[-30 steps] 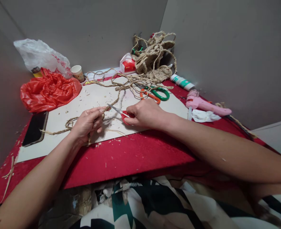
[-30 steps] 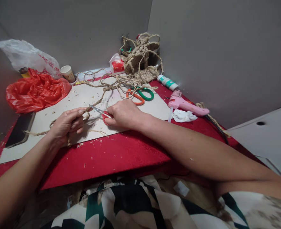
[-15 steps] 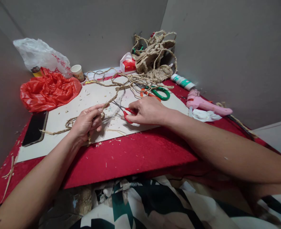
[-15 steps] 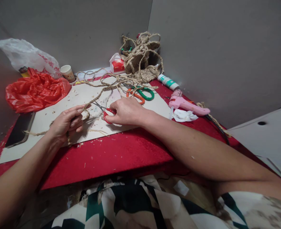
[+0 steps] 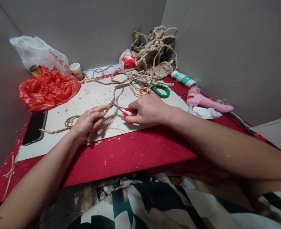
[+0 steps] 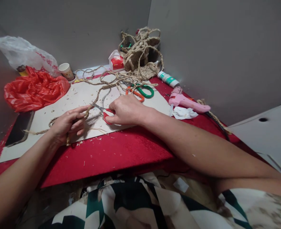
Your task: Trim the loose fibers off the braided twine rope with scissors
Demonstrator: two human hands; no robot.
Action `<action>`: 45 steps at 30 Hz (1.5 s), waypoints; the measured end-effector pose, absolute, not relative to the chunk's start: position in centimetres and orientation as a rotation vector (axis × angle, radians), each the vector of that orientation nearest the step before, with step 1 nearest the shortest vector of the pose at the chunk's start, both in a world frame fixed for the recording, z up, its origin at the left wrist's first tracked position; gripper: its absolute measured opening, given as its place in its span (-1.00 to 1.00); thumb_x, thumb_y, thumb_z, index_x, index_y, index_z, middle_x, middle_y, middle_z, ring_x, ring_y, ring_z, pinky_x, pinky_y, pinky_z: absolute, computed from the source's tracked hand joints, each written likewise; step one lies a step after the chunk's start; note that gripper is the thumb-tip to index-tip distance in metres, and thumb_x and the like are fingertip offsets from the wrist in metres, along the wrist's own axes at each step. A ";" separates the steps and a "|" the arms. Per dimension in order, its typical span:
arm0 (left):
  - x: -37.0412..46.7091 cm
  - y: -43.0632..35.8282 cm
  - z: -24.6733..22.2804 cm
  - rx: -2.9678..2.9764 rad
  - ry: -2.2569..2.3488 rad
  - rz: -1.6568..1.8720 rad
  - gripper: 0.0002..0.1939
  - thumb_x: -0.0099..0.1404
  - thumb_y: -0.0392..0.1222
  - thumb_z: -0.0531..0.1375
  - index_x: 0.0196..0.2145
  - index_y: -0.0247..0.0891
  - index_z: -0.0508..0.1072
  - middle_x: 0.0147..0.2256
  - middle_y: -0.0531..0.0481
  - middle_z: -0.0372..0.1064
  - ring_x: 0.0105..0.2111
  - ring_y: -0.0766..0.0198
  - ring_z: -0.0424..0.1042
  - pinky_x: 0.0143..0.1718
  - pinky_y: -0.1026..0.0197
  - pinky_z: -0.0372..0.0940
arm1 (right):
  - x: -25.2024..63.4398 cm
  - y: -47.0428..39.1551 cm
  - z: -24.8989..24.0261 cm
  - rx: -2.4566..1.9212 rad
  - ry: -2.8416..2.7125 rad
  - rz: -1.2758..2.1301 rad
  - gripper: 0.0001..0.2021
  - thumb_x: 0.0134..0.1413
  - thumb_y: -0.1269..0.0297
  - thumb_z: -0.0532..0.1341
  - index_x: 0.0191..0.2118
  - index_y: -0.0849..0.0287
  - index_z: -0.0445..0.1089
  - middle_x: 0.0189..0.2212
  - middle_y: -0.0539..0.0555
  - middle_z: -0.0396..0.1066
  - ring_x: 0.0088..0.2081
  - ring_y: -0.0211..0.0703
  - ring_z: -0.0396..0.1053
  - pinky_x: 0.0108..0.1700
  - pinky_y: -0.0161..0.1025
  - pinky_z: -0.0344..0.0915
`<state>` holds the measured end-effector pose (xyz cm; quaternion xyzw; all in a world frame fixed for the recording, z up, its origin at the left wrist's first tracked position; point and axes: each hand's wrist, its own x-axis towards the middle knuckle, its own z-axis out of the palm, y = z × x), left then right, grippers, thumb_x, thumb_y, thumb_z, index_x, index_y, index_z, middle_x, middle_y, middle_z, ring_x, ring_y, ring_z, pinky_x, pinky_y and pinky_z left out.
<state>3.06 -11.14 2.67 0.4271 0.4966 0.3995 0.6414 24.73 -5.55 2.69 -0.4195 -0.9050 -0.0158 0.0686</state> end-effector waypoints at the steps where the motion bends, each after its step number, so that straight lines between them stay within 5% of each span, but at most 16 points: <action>1: 3.1 -11.1 2.6 0.975 1.138 0.908 -0.55 0.17 -0.33 0.12 0.05 -0.34 0.39 -0.82 0.27 -0.07 -0.81 0.46 -0.17 -0.73 0.36 0.13 | 24.8 -5.5 2.7 -1.250 -2.743 -0.060 -0.62 0.00 -0.01 0.10 -0.52 0.19 0.46 -0.67 0.05 0.31 -0.59 -0.28 0.00 -0.49 -0.28 -0.16; 11: 3.2 -11.0 2.3 0.946 1.135 0.925 -0.51 0.17 -0.31 0.16 0.09 -0.37 0.38 -0.81 0.27 -0.06 -0.80 0.47 -0.14 -0.72 0.37 0.10 | 25.2 -5.5 3.2 -1.226 -2.834 -0.045 -0.70 0.08 0.12 0.11 -0.46 0.16 0.50 -0.61 0.05 0.38 -0.56 -0.26 0.10 -0.48 -0.25 -0.16; 21: 2.6 -10.8 2.7 0.974 1.108 1.021 -0.52 0.18 -0.30 0.15 0.08 -0.30 0.41 -0.79 0.27 -0.07 -0.77 0.47 -0.18 -0.70 0.38 0.14 | 25.1 -4.9 2.9 -1.223 -2.569 0.213 -0.65 0.03 0.10 0.12 -0.64 0.19 0.26 -0.69 -0.05 0.13 -0.58 -0.33 -0.04 -0.47 -0.27 -0.11; 28: 2.7 -10.9 2.9 0.960 1.092 1.081 -0.66 0.18 -0.28 0.18 -0.06 -0.31 0.47 -0.78 0.26 -0.06 -0.77 0.48 -0.17 -0.68 0.39 0.15 | 24.7 -5.1 2.5 -1.132 -2.554 1.004 -0.54 0.03 -0.07 0.16 -0.65 0.20 0.24 -0.70 -0.09 0.08 -0.59 -0.37 -0.01 -0.50 -0.30 -0.08; 34: 2.6 -10.8 2.9 0.996 1.103 1.084 -0.85 0.21 -0.21 0.19 -0.31 -0.32 0.50 -0.78 0.25 -0.05 -0.76 0.51 -0.17 -0.66 0.39 0.15 | 24.3 -5.4 2.0 -1.046 -2.416 1.350 -0.46 -0.01 -0.21 0.17 -0.63 0.18 0.13 -0.71 -0.13 -0.03 -0.62 -0.40 -0.10 -0.55 -0.33 -0.17; 45: 2.4 -10.5 2.6 1.025 1.105 0.989 -0.68 0.28 -0.07 0.12 -0.21 -0.37 0.51 -0.71 0.16 0.15 -0.76 0.48 -0.01 -0.66 0.35 0.16 | 24.0 -5.2 1.9 -1.093 -2.101 1.309 -0.43 -0.10 -0.23 0.24 -0.65 0.17 0.07 -0.73 -0.15 -0.05 -0.66 -0.43 -0.08 -0.59 -0.35 -0.13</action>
